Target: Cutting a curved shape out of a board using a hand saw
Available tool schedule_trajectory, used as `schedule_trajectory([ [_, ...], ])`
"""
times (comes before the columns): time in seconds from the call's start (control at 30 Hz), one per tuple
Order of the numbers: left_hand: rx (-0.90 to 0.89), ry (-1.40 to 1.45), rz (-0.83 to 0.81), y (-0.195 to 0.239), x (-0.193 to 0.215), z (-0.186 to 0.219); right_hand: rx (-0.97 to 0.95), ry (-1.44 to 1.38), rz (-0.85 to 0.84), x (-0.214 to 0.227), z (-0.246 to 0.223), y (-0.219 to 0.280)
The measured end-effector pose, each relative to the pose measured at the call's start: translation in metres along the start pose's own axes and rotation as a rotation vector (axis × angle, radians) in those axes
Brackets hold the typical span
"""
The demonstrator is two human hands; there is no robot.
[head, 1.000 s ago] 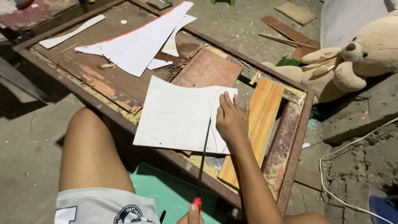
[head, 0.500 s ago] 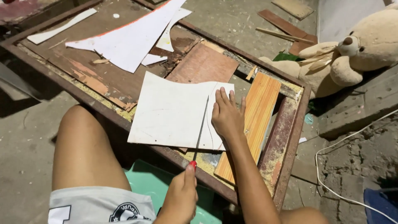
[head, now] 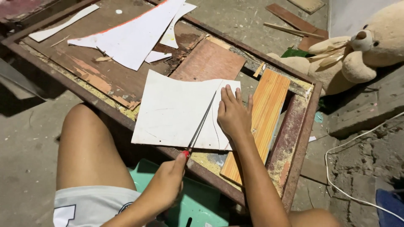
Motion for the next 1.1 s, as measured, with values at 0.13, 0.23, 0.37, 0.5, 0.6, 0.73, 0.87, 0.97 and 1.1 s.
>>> schedule_trajectory([
  [0.13,0.031,-0.024,0.073,-0.01,-0.001,-0.038,0.019,-0.003,0.013,0.0,0.002,0.0],
  [0.23,0.067,-0.076,0.098,-0.002,0.01,-0.04,0.018,-0.013,-0.009,0.0,-0.001,0.004],
  [0.37,-0.042,-0.095,0.055,-0.012,0.026,-0.002,0.005,-0.01,-0.021,0.005,-0.004,0.002],
  [0.5,-0.111,-0.054,0.095,-0.003,-0.024,-0.038,-0.016,-0.019,-0.032,0.008,-0.005,0.001],
  [0.6,0.067,-0.033,0.079,0.019,-0.052,-0.067,-0.034,-0.04,-0.049,0.009,-0.004,0.001],
  [0.73,0.142,0.252,-0.079,0.031,-0.044,-0.057,0.007,-0.048,-0.037,0.01,-0.012,0.006],
  [0.87,0.372,0.525,-0.295,0.013,-0.04,-0.04,-0.005,-0.046,-0.018,0.015,-0.013,0.006],
  [0.97,0.367,0.717,-0.266,0.021,-0.032,-0.013,-0.005,-0.048,-0.027,0.011,-0.006,0.002],
  [1.1,0.327,0.513,-0.272,0.02,-0.027,0.001,-0.008,-0.05,-0.026,0.005,-0.002,0.003],
])
Point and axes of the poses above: each hand's wrist, its own y-axis away from the middle knuckle, its own x-axis out of the back of the hand, z = x × y, the point moved 1 cm from there along -y, towards the middle knuckle, and after that the axes turned 12 degrees about x, right-handed, at the moved point
